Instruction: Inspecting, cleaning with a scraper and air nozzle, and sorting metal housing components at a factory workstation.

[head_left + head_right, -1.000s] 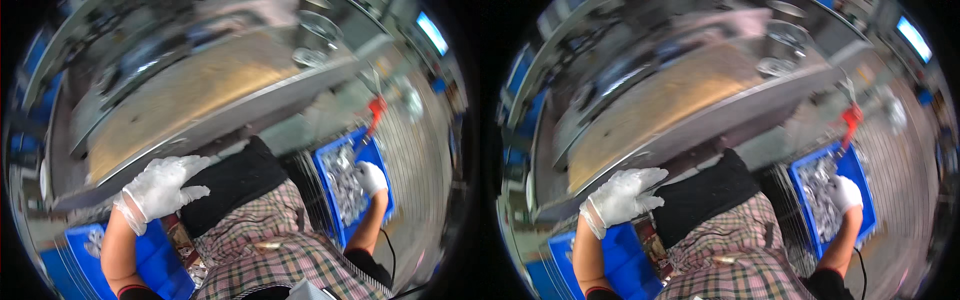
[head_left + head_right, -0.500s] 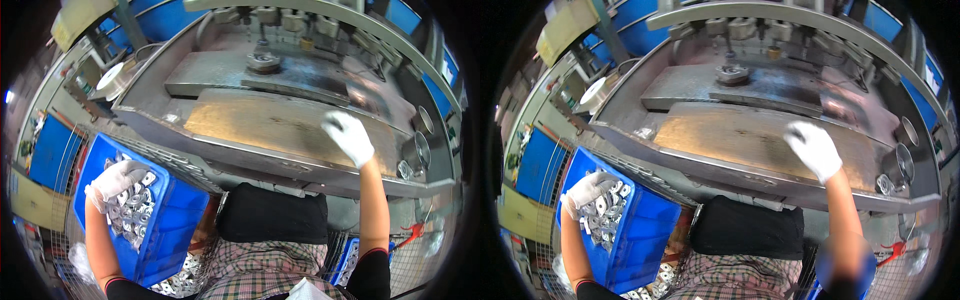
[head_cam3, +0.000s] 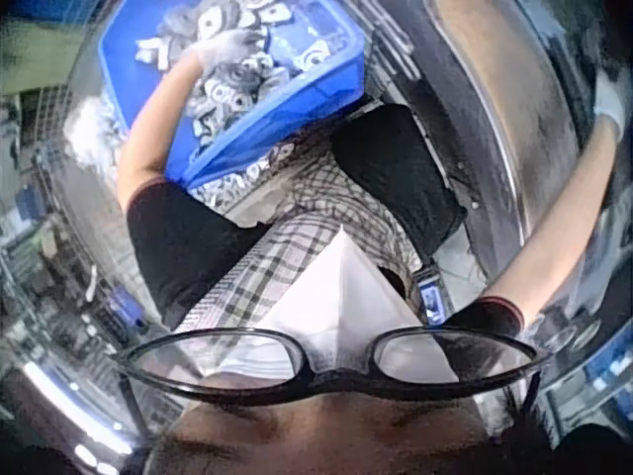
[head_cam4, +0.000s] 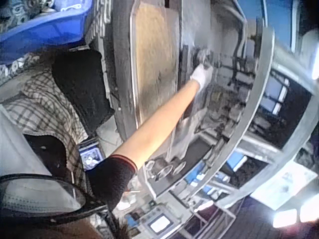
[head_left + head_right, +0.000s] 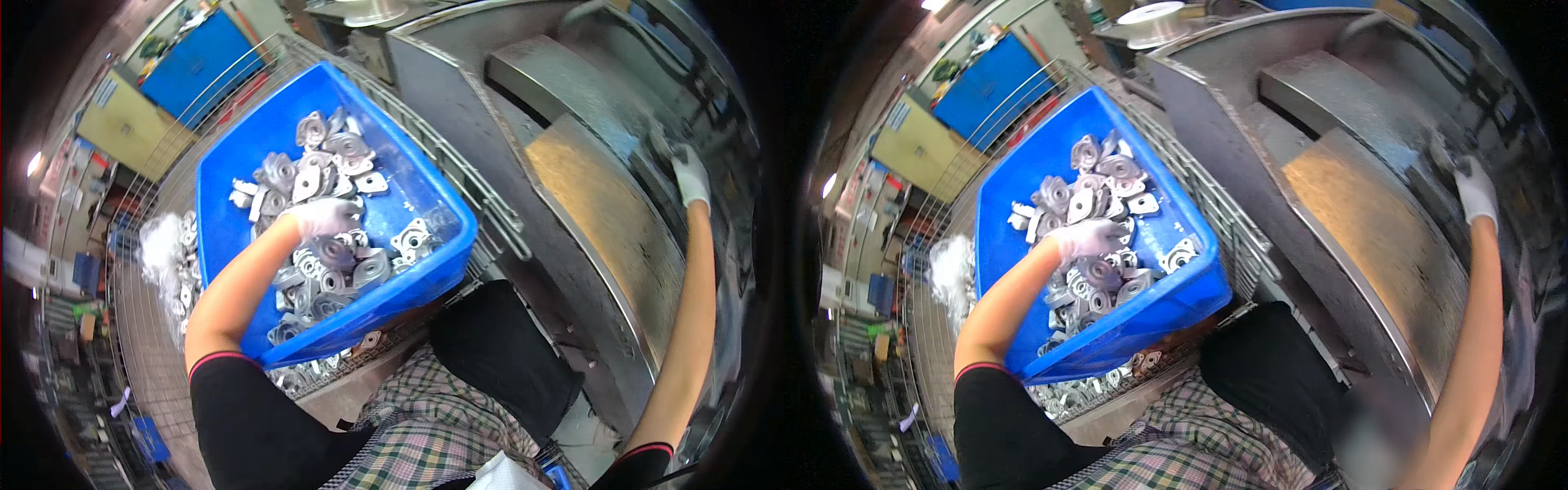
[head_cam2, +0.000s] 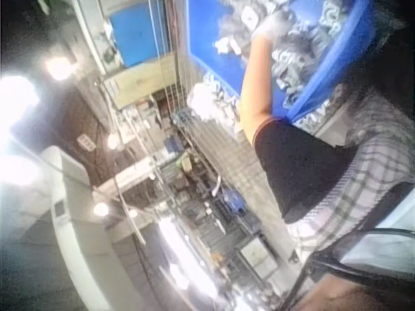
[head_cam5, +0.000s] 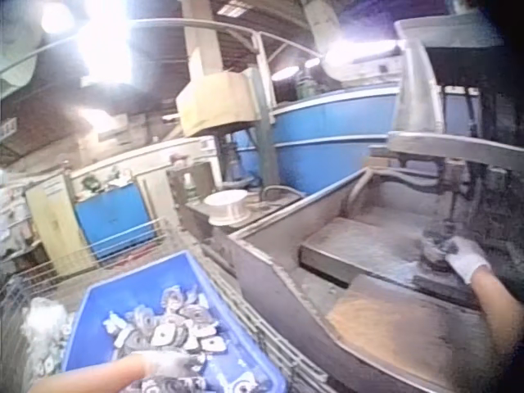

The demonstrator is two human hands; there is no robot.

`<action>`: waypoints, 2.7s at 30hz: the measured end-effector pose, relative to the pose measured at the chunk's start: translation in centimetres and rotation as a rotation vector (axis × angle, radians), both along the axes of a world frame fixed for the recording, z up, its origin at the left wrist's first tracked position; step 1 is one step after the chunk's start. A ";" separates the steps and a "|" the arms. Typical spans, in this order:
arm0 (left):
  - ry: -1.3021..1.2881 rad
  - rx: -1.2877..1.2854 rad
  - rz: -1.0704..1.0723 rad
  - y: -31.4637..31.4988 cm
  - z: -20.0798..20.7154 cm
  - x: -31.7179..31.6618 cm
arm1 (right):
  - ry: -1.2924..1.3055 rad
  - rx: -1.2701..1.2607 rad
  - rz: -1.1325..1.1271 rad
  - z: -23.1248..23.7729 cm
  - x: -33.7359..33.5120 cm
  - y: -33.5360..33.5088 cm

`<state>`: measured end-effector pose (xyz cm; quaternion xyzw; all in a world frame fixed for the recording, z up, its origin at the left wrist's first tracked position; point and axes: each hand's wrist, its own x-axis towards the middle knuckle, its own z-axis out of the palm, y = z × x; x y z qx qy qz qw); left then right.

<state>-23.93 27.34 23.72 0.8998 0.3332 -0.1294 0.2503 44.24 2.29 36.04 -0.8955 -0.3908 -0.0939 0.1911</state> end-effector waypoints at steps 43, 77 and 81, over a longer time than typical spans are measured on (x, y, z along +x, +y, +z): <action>-0.277 -0.489 -0.403 -14.4 17.1 36.1 | 0.575 0.559 -0.128 -3.0 -20.7 -27.0; -0.621 1.110 -0.600 -13.1 14.4 54.9 | 0.237 0.523 -0.024 -3.1 -20.1 -27.7; -0.631 1.063 -0.491 -12.6 13.1 56.6 | 0.185 0.523 -0.013 -3.3 -20.0 -27.7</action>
